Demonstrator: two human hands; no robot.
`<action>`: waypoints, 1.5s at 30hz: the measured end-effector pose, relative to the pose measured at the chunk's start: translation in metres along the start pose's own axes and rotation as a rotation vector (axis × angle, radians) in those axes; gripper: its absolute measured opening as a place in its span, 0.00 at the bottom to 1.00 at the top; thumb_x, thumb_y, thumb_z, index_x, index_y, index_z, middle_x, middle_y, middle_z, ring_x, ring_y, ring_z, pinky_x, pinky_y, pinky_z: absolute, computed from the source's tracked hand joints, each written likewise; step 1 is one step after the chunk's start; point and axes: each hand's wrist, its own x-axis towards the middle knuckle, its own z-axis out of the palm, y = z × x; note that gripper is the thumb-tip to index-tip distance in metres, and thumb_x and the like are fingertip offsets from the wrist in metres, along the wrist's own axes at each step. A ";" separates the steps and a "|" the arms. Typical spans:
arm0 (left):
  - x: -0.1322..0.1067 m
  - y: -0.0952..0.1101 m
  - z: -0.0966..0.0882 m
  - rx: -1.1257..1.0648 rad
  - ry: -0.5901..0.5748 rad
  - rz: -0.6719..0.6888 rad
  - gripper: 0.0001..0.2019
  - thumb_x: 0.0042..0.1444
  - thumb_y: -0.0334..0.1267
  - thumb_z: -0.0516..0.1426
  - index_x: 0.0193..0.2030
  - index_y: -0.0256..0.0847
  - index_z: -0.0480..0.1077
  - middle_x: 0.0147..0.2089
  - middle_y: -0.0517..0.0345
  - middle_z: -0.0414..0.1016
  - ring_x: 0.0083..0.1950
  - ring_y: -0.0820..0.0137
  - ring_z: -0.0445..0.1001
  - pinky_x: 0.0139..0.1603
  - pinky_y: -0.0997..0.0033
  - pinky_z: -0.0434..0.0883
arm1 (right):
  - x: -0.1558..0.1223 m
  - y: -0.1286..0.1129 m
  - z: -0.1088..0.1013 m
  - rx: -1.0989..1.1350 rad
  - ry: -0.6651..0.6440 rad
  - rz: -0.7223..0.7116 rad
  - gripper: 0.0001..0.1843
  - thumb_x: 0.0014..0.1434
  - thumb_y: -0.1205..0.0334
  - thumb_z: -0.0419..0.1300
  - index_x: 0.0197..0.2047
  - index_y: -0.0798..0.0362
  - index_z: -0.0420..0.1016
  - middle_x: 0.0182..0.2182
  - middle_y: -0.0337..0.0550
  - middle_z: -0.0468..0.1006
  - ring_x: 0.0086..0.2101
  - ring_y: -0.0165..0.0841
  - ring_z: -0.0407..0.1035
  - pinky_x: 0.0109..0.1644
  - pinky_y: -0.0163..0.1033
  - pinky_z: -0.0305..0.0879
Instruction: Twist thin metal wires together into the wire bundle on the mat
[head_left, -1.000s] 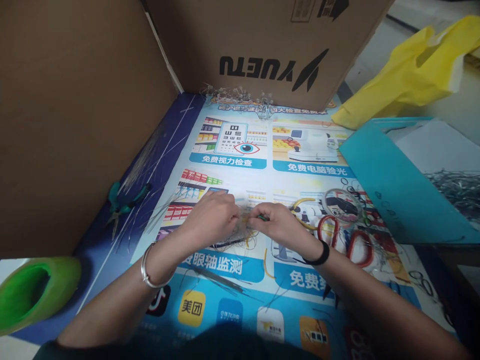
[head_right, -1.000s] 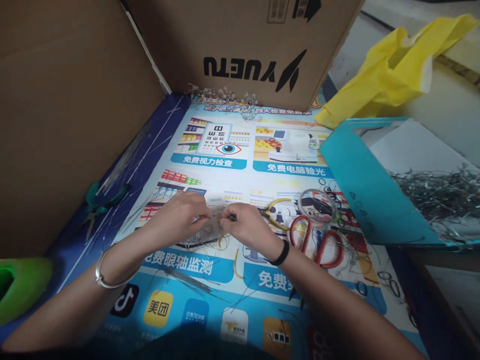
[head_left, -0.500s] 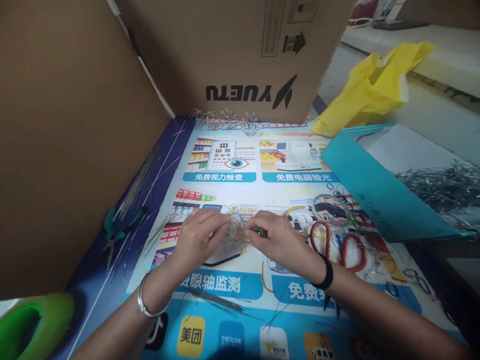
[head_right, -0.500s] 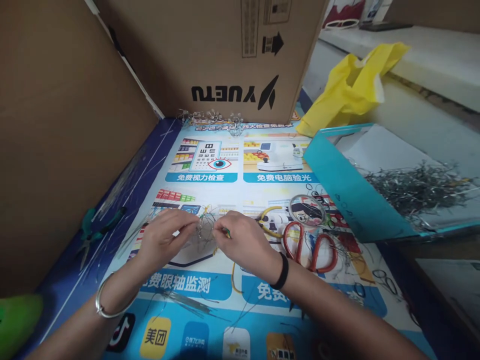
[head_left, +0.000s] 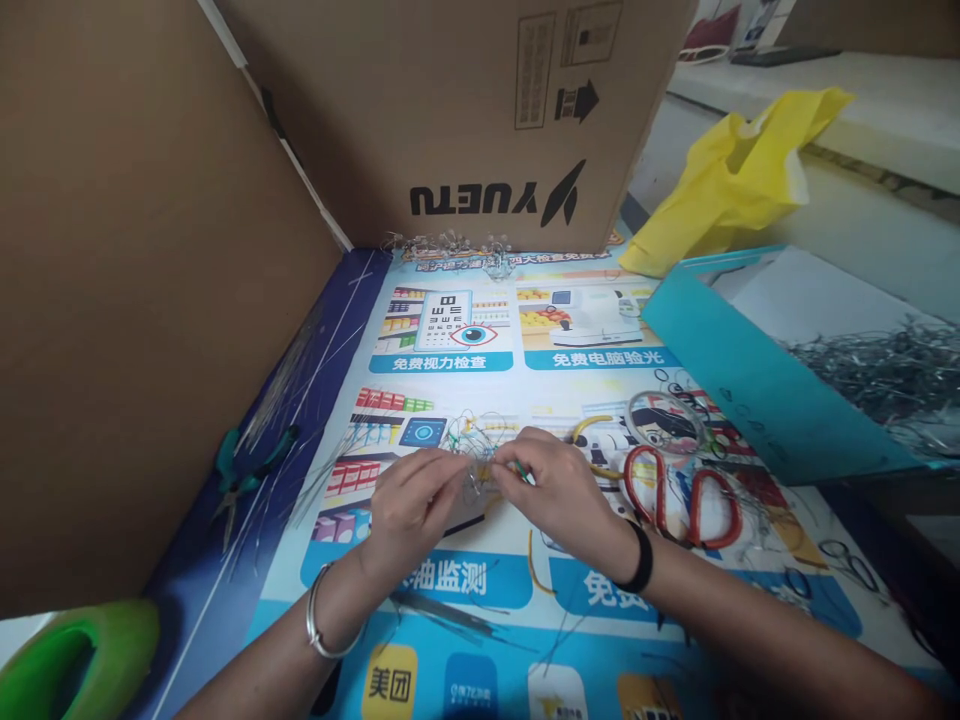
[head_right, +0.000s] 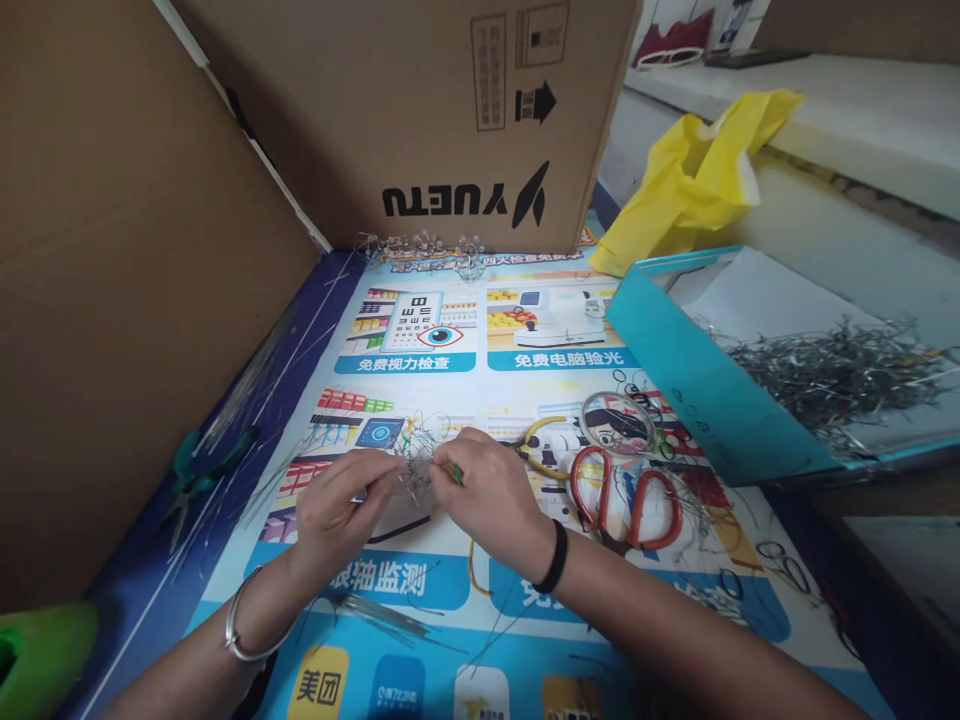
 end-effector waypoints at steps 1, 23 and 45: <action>0.000 -0.001 0.000 -0.001 0.002 -0.010 0.08 0.57 0.28 0.55 0.40 0.40 0.73 0.36 0.54 0.79 0.38 0.70 0.77 0.40 0.70 0.75 | -0.001 0.000 -0.001 -0.011 0.023 -0.028 0.06 0.53 0.70 0.58 0.27 0.53 0.74 0.26 0.40 0.73 0.29 0.30 0.69 0.34 0.34 0.62; 0.002 0.006 0.002 0.035 -0.065 -0.096 0.06 0.57 0.29 0.56 0.40 0.38 0.73 0.33 0.57 0.79 0.32 0.71 0.77 0.33 0.74 0.72 | -0.014 -0.009 -0.005 -0.437 0.242 -0.544 0.04 0.58 0.71 0.58 0.35 0.59 0.74 0.25 0.45 0.73 0.30 0.34 0.67 0.33 0.40 0.64; 0.000 0.027 0.003 -0.515 -0.136 -0.707 0.12 0.55 0.36 0.56 0.47 0.42 0.73 0.38 0.55 0.76 0.31 0.74 0.72 0.32 0.74 0.71 | -0.012 -0.009 -0.008 -0.451 0.218 -0.494 0.07 0.60 0.69 0.56 0.33 0.58 0.75 0.26 0.46 0.73 0.30 0.34 0.68 0.34 0.39 0.64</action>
